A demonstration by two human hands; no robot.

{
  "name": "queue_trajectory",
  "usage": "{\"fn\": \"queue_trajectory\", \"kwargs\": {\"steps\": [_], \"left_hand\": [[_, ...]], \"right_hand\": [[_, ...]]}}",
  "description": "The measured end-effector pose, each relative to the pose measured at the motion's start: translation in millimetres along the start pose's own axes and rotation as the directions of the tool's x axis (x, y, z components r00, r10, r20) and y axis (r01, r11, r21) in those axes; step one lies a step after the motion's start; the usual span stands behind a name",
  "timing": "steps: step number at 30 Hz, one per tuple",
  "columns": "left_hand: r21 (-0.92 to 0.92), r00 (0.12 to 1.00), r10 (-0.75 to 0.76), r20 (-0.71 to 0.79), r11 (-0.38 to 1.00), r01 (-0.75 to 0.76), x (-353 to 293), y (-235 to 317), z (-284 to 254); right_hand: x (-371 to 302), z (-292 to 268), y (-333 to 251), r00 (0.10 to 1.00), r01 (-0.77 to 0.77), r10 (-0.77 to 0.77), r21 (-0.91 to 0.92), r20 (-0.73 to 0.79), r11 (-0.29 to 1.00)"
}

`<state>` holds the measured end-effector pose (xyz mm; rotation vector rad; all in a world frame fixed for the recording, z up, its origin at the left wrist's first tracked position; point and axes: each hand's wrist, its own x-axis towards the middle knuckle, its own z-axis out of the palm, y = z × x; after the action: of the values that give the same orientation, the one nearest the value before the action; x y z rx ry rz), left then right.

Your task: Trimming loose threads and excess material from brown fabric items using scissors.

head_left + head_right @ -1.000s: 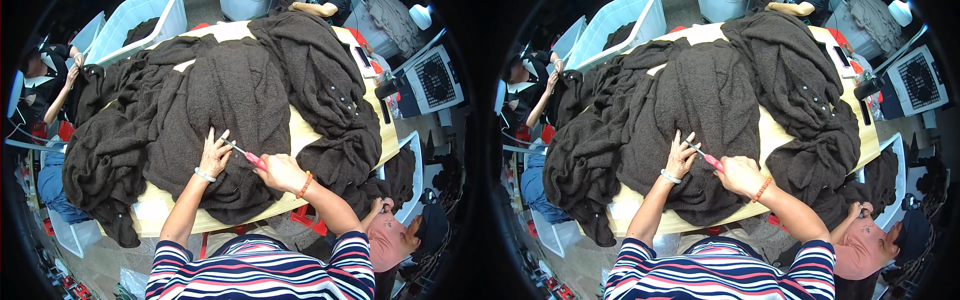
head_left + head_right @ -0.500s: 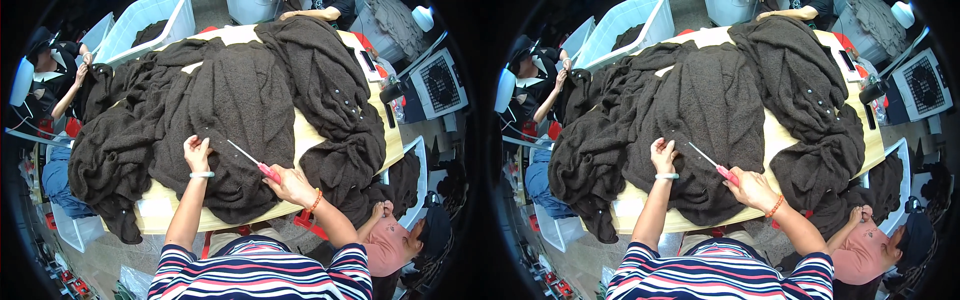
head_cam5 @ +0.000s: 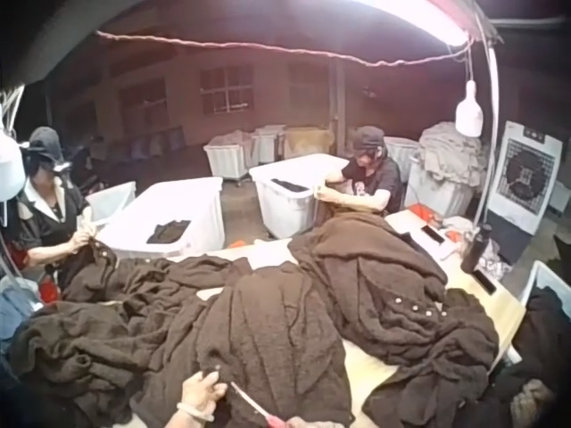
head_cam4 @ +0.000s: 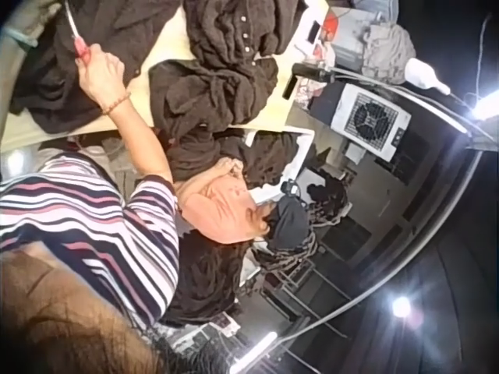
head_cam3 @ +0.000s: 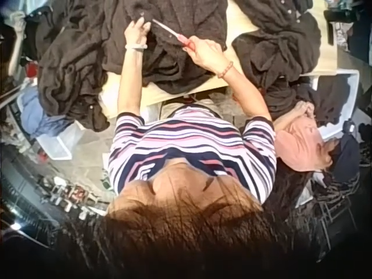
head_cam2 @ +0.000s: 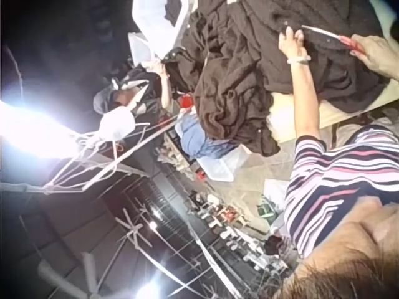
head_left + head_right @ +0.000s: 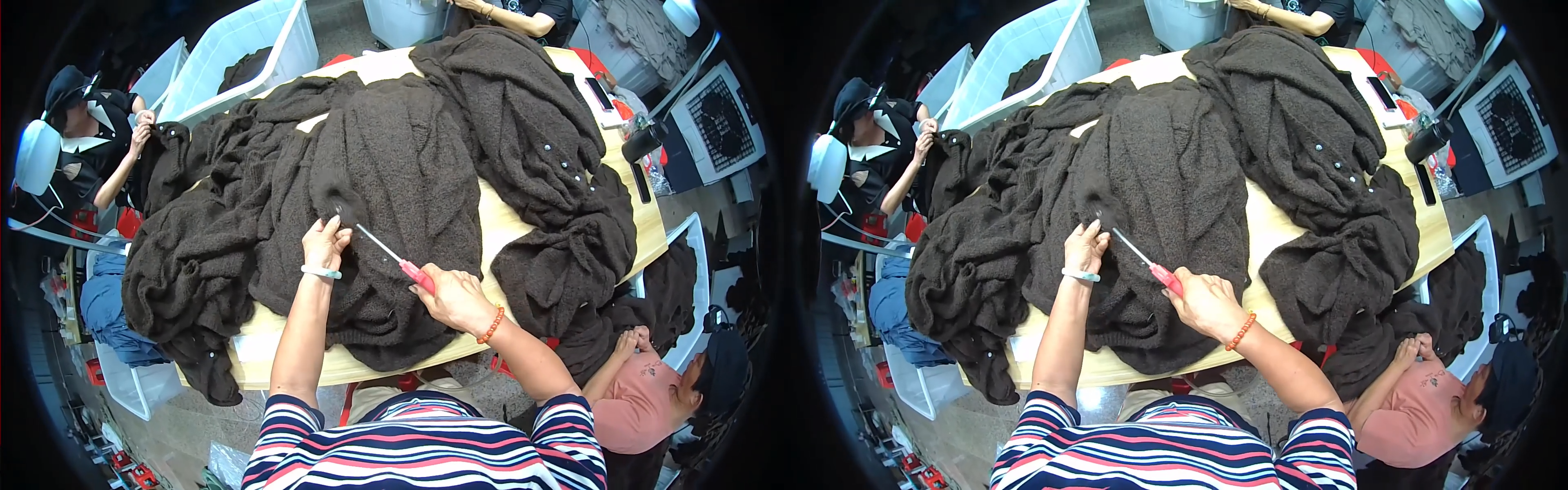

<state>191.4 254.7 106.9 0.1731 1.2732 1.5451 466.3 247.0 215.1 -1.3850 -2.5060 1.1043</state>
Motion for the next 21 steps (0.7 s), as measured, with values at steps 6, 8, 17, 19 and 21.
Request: {"fn": "queue_trajectory", "kwargs": {"steps": [6, 8, 17, 19, 21], "left_hand": [[-0.014, 0.984, 0.16, 0.073, 0.987, -0.159, -10.3, -7.6, -0.9], [0.016, 0.981, 0.175, 0.089, 0.984, -0.177, -7.8, -9.4, -7.6], [0.065, 0.96, 0.249, 0.13, 0.964, -0.259, -9.8, -15.2, -10.0], [0.045, 0.956, 0.278, 0.092, 0.958, -0.283, -12.8, -14.4, -8.9], [0.071, 0.969, 0.221, 0.111, 0.971, -0.23, -10.9, -14.7, -13.2]], "right_hand": [[8.1, -0.1, -11.7, 1.0, 0.0, 0.0, -0.027, -0.008, 1.0], [12.3, -1.6, -15.8, 1.0, 0.013, -0.013, -0.007, 0.016, 1.0], [22.9, 3.4, -16.9, 0.997, 0.081, -0.08, -0.007, 0.017, 0.997], [25.0, -0.8, -16.5, 0.998, 0.057, -0.057, -0.005, -0.019, 0.998], [25.0, -7.4, -20.5, 0.999, 0.043, -0.043, -0.022, -0.017, 0.999]]}}
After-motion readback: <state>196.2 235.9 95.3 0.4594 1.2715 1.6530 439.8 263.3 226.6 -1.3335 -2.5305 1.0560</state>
